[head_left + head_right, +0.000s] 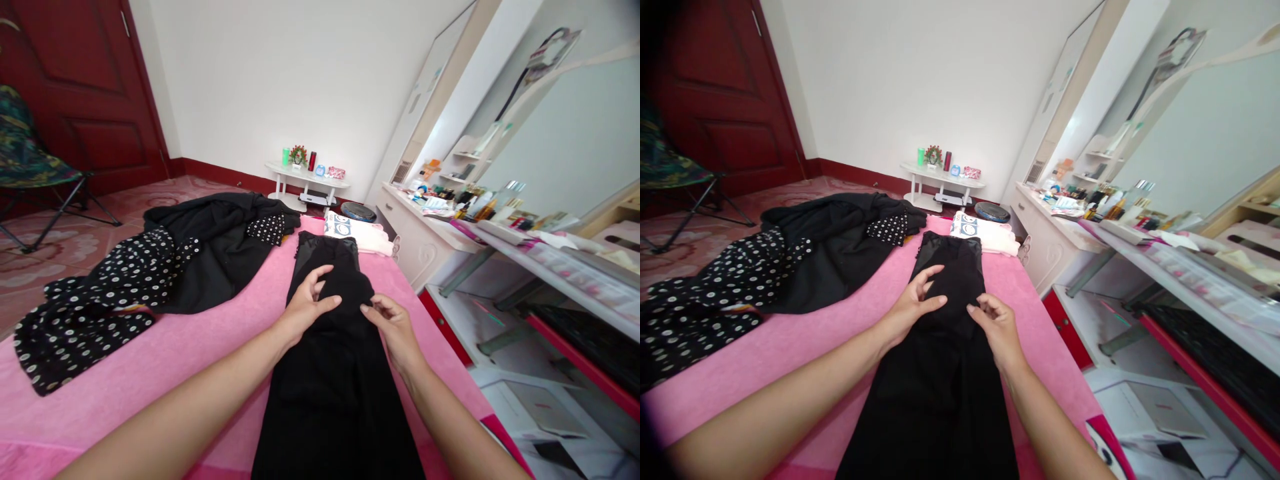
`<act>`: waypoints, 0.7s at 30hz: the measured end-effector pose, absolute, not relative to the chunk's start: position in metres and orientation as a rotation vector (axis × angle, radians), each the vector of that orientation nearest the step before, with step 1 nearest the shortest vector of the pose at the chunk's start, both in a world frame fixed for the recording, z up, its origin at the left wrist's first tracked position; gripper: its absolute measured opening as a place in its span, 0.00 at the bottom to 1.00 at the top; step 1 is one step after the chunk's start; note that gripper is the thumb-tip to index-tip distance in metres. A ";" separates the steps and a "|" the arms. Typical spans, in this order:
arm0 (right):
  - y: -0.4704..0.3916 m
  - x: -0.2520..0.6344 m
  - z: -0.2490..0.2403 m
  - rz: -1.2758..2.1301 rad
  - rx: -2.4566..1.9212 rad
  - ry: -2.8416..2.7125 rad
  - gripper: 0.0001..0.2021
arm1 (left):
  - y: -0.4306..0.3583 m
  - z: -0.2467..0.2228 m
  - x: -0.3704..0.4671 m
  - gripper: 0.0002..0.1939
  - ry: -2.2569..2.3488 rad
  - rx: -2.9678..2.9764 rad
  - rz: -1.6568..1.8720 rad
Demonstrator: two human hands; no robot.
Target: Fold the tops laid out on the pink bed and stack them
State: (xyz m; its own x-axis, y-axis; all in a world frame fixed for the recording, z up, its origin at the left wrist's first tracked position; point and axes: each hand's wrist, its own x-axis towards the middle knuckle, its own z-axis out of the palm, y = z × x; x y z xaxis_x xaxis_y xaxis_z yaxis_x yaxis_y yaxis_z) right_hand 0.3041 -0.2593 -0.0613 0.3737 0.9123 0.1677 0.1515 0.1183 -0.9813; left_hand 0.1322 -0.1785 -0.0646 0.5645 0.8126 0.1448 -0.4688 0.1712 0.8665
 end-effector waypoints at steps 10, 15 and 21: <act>-0.282 0.296 -0.046 0.629 -1.446 -1.495 0.29 | -0.186 -0.040 0.128 0.35 0.258 1.059 0.980; -0.282 0.313 -0.043 0.210 -1.568 -1.492 0.21 | -0.179 -0.029 0.120 0.32 0.262 1.250 0.999; -0.302 0.304 -0.024 0.827 -1.382 -1.510 0.18 | -0.197 -0.011 0.109 0.29 0.286 1.447 0.852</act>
